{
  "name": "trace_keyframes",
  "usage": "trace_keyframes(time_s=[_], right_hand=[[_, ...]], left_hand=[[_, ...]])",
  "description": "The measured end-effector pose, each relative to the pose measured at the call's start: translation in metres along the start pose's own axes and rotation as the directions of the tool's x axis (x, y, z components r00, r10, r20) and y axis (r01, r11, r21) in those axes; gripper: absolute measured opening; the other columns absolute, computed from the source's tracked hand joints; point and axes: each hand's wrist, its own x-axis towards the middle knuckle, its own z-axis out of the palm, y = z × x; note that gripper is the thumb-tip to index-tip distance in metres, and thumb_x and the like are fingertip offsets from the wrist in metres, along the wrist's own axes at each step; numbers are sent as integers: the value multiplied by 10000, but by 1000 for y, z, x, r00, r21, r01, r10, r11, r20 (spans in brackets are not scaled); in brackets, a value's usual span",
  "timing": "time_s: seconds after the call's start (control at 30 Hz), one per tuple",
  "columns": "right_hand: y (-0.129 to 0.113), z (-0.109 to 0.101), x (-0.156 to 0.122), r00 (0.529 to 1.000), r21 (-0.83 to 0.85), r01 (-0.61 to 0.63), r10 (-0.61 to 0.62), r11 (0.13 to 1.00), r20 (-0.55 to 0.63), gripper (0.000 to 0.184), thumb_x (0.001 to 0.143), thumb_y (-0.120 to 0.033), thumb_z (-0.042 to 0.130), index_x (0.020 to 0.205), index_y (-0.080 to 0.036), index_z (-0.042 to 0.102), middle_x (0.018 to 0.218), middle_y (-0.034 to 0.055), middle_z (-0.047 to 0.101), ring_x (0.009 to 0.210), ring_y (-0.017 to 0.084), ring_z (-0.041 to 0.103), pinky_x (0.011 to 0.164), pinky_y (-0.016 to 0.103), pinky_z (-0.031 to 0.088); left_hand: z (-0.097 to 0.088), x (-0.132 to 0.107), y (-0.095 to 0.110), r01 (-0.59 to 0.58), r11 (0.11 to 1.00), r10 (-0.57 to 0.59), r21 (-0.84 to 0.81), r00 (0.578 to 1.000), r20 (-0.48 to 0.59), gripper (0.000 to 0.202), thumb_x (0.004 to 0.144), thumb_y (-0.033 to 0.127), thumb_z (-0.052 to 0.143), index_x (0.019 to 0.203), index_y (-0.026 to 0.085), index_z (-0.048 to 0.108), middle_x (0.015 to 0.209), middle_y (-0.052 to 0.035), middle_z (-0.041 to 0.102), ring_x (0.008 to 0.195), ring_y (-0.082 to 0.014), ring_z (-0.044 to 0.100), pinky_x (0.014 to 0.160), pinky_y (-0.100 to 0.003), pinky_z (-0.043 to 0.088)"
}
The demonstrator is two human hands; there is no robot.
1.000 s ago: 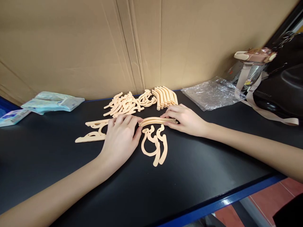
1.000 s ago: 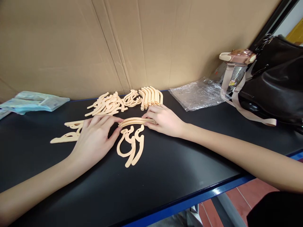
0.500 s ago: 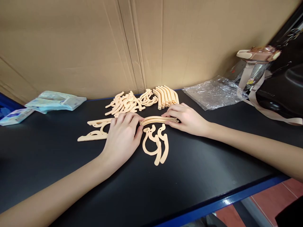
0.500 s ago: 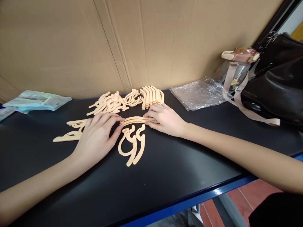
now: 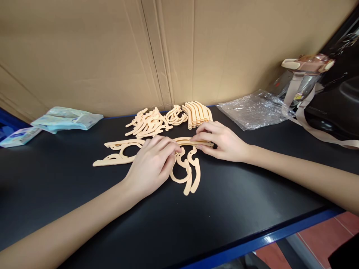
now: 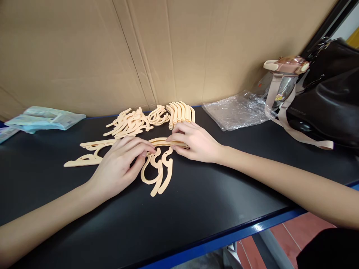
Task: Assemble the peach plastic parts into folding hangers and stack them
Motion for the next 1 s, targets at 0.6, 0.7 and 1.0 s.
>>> trace_keyframes(time_s=[0.6, 0.7, 1.0], right_hand=[[-5, -1, 1, 983, -116, 184, -185, 976, 2, 251, 963, -243, 503, 1080, -122, 689, 1042, 124, 637, 898, 222, 571, 811, 369, 481], [-5, -2, 1, 987, -100, 160, -162, 982, -4, 244, 960, -220, 500, 1074, -123, 693, 1043, 125, 638, 909, 224, 574, 821, 371, 480], [-4, -2, 1, 986, -79, 165, -167, 983, -18, 236, 964, -198, 483, 1042, -119, 691, 1026, 127, 643, 901, 216, 566, 811, 362, 483]], left_hand=[[0, 0, -2, -67, 998, 66, 17, 996, 55, 381, 759, -35, 351, 951, 189, 592, 961, -18, 662, 920, -220, 519, 748, -355, 372], [1, 0, -2, -98, 995, 97, 7, 992, 85, 366, 727, -55, 353, 900, 181, 573, 921, -24, 635, 879, -212, 501, 716, -342, 360], [1, -1, -4, -134, 985, 146, -113, 984, 103, 273, 693, -67, 360, 720, 181, 471, 797, -10, 522, 737, -162, 421, 650, -294, 319]])
